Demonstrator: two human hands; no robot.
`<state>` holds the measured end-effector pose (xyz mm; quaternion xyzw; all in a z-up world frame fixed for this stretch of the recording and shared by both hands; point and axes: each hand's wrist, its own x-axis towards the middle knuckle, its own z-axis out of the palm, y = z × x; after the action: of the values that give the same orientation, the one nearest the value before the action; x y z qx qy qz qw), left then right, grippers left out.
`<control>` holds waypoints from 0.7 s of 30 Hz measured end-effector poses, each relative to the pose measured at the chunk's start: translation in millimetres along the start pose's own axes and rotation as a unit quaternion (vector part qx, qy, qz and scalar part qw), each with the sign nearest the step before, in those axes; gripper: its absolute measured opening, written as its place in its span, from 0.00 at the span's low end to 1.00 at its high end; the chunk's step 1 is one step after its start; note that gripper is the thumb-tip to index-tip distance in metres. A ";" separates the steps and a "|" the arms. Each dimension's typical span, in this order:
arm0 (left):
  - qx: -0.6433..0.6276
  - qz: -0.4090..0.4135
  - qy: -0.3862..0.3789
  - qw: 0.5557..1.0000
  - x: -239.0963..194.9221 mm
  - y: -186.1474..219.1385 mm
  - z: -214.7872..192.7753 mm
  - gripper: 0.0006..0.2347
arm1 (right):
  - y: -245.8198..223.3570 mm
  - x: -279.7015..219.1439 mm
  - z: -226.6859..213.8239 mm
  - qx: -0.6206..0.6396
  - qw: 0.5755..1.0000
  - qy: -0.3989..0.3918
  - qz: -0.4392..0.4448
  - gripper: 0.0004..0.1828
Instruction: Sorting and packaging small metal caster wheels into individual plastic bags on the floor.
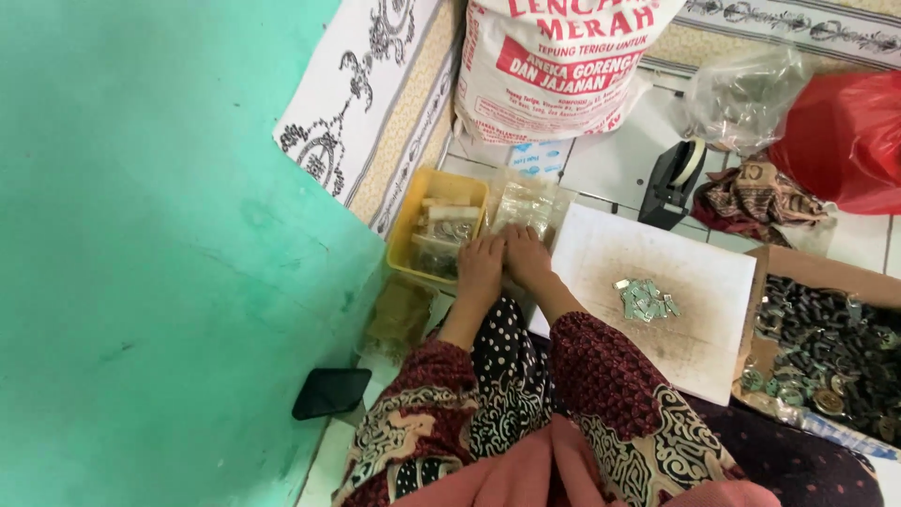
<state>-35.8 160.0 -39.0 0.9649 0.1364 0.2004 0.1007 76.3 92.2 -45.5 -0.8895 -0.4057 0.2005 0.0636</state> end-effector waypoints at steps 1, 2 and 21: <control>0.002 0.004 0.005 1.000 -3.2 -1.4 -2.3 0.14 | 2.0 5.7 5.3 0.000 1.000 0.006 0.000 0.30; -0.014 -0.002 0.001 1.000 -6.6 -3.3 -3.6 0.15 | 4.2 12.2 11.3 -0.043 0.999 0.005 0.006 0.23; -0.030 0.001 0.056 0.998 -38.3 -0.7 -46.9 0.10 | 0.3 -126.0 -29.0 0.216 0.942 0.226 -0.120 0.06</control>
<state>-89.2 155.6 -10.8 0.9487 0.1349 0.2585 0.1221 13.9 -0.7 19.3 -0.8212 -0.4310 0.0682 0.3676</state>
